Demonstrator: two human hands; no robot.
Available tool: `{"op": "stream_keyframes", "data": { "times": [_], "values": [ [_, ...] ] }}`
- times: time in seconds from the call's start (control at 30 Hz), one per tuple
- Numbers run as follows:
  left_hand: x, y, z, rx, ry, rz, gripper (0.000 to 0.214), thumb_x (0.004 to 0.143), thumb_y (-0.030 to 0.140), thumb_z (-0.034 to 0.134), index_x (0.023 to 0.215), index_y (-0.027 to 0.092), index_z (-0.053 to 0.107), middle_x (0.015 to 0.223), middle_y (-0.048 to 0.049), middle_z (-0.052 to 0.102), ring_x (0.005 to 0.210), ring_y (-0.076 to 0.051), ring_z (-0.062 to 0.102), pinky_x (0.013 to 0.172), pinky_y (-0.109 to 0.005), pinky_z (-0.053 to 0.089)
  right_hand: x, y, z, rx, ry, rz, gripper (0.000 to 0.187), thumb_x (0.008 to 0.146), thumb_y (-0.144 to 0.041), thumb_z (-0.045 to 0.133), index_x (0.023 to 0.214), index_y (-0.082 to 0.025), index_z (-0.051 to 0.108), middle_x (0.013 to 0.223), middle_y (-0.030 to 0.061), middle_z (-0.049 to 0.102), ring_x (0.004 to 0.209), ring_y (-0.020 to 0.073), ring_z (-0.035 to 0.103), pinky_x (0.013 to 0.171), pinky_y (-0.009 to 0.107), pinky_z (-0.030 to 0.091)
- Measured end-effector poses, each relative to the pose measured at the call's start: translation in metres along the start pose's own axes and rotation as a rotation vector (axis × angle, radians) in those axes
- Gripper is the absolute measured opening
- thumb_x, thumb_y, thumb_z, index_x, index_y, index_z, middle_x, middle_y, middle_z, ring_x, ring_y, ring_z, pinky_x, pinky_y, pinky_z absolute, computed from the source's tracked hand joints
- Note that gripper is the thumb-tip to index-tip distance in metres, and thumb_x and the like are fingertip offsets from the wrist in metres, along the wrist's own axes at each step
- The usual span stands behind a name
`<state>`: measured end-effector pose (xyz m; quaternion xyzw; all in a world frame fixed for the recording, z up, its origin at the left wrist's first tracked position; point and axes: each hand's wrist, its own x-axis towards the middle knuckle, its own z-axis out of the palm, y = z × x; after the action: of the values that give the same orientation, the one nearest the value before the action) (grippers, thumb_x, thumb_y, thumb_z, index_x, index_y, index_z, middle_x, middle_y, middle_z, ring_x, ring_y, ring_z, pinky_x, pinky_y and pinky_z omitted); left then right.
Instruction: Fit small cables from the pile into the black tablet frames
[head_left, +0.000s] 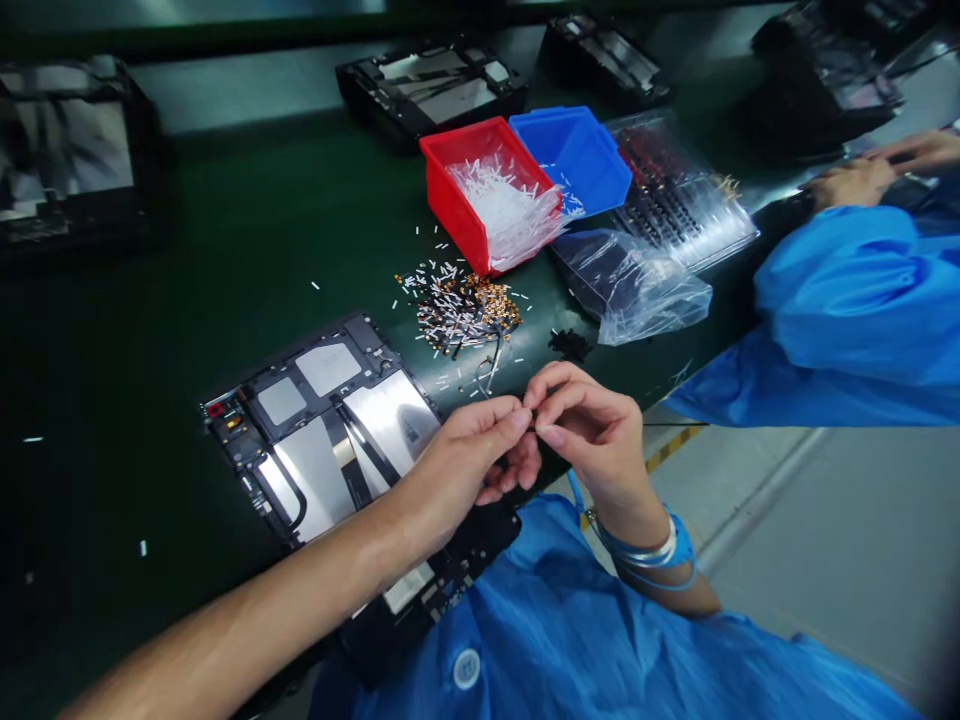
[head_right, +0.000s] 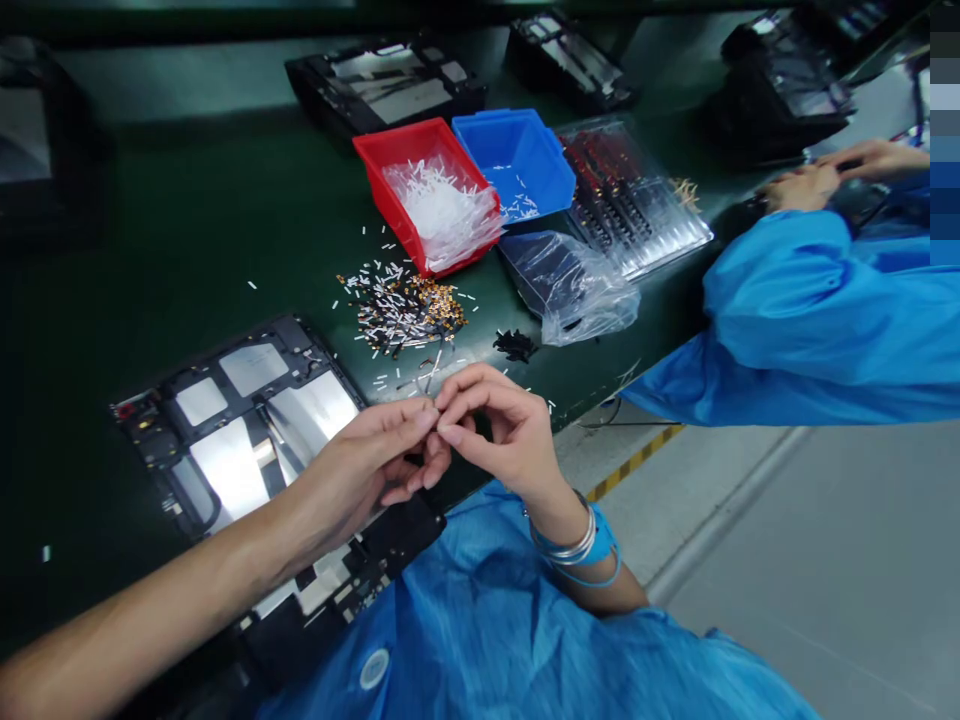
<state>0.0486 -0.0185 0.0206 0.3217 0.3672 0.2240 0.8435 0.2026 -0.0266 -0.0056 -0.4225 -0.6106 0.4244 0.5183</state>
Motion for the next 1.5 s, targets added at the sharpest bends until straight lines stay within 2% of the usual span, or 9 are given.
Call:
{"op": "stream_keyframes", "data": {
  "times": [0.13, 0.23, 0.47, 0.53, 0.63, 0.77, 1.07, 1.3, 1.5],
  "values": [
    [0.000, -0.004, -0.003, 0.184, 0.087, 0.170, 0.032, 0.090, 0.040, 0.045, 0.068, 0.017, 0.046, 0.058, 0.0038, 0.046, 0.049, -0.007, 0.035, 0.046, -0.019, 0.024, -0.003, -0.008, -0.002, -0.217, 0.028, -0.101, 0.005, 0.079, -0.023, 0.068, 0.082, -0.025, 0.070, 0.086, 0.0039, 0.069, 0.079, 0.0169, 0.062, 0.057, 0.029, 0.049],
    [-0.001, -0.005, -0.003, 0.445, 0.194, 0.326, 0.033, 0.093, 0.033, 0.042, 0.065, 0.017, 0.047, 0.059, 0.0037, 0.046, 0.055, -0.009, 0.040, 0.053, -0.022, 0.029, -0.005, -0.014, -0.001, -0.415, 0.052, -0.189, 0.010, 0.077, -0.018, 0.070, 0.084, -0.026, 0.071, 0.084, 0.0025, 0.070, 0.076, 0.0172, 0.063, 0.062, 0.033, 0.050],
    [-0.005, -0.004, 0.001, 0.758, 0.217, 0.373, 0.028, 0.096, 0.024, 0.038, 0.073, 0.017, 0.052, 0.061, 0.0041, 0.050, 0.056, -0.010, 0.046, 0.055, -0.023, 0.034, -0.009, -0.015, -0.011, -0.533, -0.026, -0.245, 0.013, 0.078, -0.012, 0.069, 0.084, -0.024, 0.068, 0.081, 0.0019, 0.071, 0.074, 0.0160, 0.065, 0.067, 0.035, 0.052],
    [-0.005, -0.009, 0.002, 0.919, 0.226, 0.431, 0.023, 0.096, 0.022, 0.037, 0.088, 0.016, 0.058, 0.070, 0.0005, 0.059, 0.063, -0.013, 0.054, 0.059, -0.024, 0.040, -0.008, -0.009, -0.019, -0.531, -0.028, -0.203, 0.010, 0.079, -0.013, 0.068, 0.081, -0.023, 0.067, 0.079, 0.0017, 0.071, 0.073, 0.0155, 0.065, 0.066, 0.034, 0.052],
    [-0.004, -0.024, 0.004, 1.398, 0.257, 0.633, 0.029, 0.093, 0.019, 0.038, 0.108, 0.008, 0.061, 0.098, -0.0127, 0.067, 0.090, -0.022, 0.061, 0.074, -0.033, 0.046, -0.003, 0.005, -0.032, -0.576, -0.008, -0.120, 0.006, 0.081, -0.018, 0.067, 0.076, -0.022, 0.066, 0.076, 0.0018, 0.070, 0.071, 0.0156, 0.063, 0.063, 0.033, 0.051],
    [-0.002, -0.046, 0.007, 1.904, 0.179, 0.772, 0.043, 0.092, 0.023, 0.038, 0.122, 0.000, 0.058, 0.133, -0.0212, 0.055, 0.121, -0.032, 0.051, 0.091, -0.040, 0.042, 0.005, 0.025, -0.042, -0.647, -0.089, -0.119, 0.006, 0.082, -0.022, 0.066, 0.076, -0.022, 0.066, 0.075, 0.0018, 0.069, 0.071, 0.0150, 0.062, 0.061, 0.031, 0.050],
    [0.000, -0.045, 0.003, 1.970, 0.153, 0.707, 0.056, 0.095, 0.043, 0.036, 0.129, 0.002, 0.056, 0.134, -0.0186, 0.055, 0.124, -0.032, 0.049, 0.094, -0.040, 0.040, 0.014, 0.038, -0.041, -0.725, -0.241, -0.315, 0.007, 0.086, -0.018, 0.060, 0.082, -0.021, 0.065, 0.075, 0.0026, 0.067, 0.073, 0.0148, 0.060, 0.066, 0.031, 0.049],
    [0.000, -0.041, 0.002, 1.971, 0.137, 0.684, 0.055, 0.096, 0.042, 0.035, 0.129, 0.002, 0.055, 0.133, -0.0164, 0.056, 0.124, -0.032, 0.049, 0.096, -0.042, 0.038, 0.011, 0.038, -0.048, -0.829, -0.296, -0.373, 0.013, 0.088, -0.018, 0.056, 0.085, -0.023, 0.069, 0.081, 0.0039, 0.067, 0.074, 0.0151, 0.058, 0.065, 0.031, 0.051],
    [0.000, -0.040, 0.000, 1.992, 0.117, 0.666, 0.055, 0.097, 0.040, 0.033, 0.131, 0.002, 0.054, 0.136, -0.0159, 0.054, 0.125, -0.032, 0.048, 0.098, -0.043, 0.037, 0.001, 0.037, -0.057, -0.996, -0.308, -0.491, 0.023, 0.087, -0.014, 0.055, 0.100, -0.025, 0.070, 0.095, 0.0061, 0.069, 0.083, 0.0171, 0.058, 0.067, 0.031, 0.053]
  ]
}}
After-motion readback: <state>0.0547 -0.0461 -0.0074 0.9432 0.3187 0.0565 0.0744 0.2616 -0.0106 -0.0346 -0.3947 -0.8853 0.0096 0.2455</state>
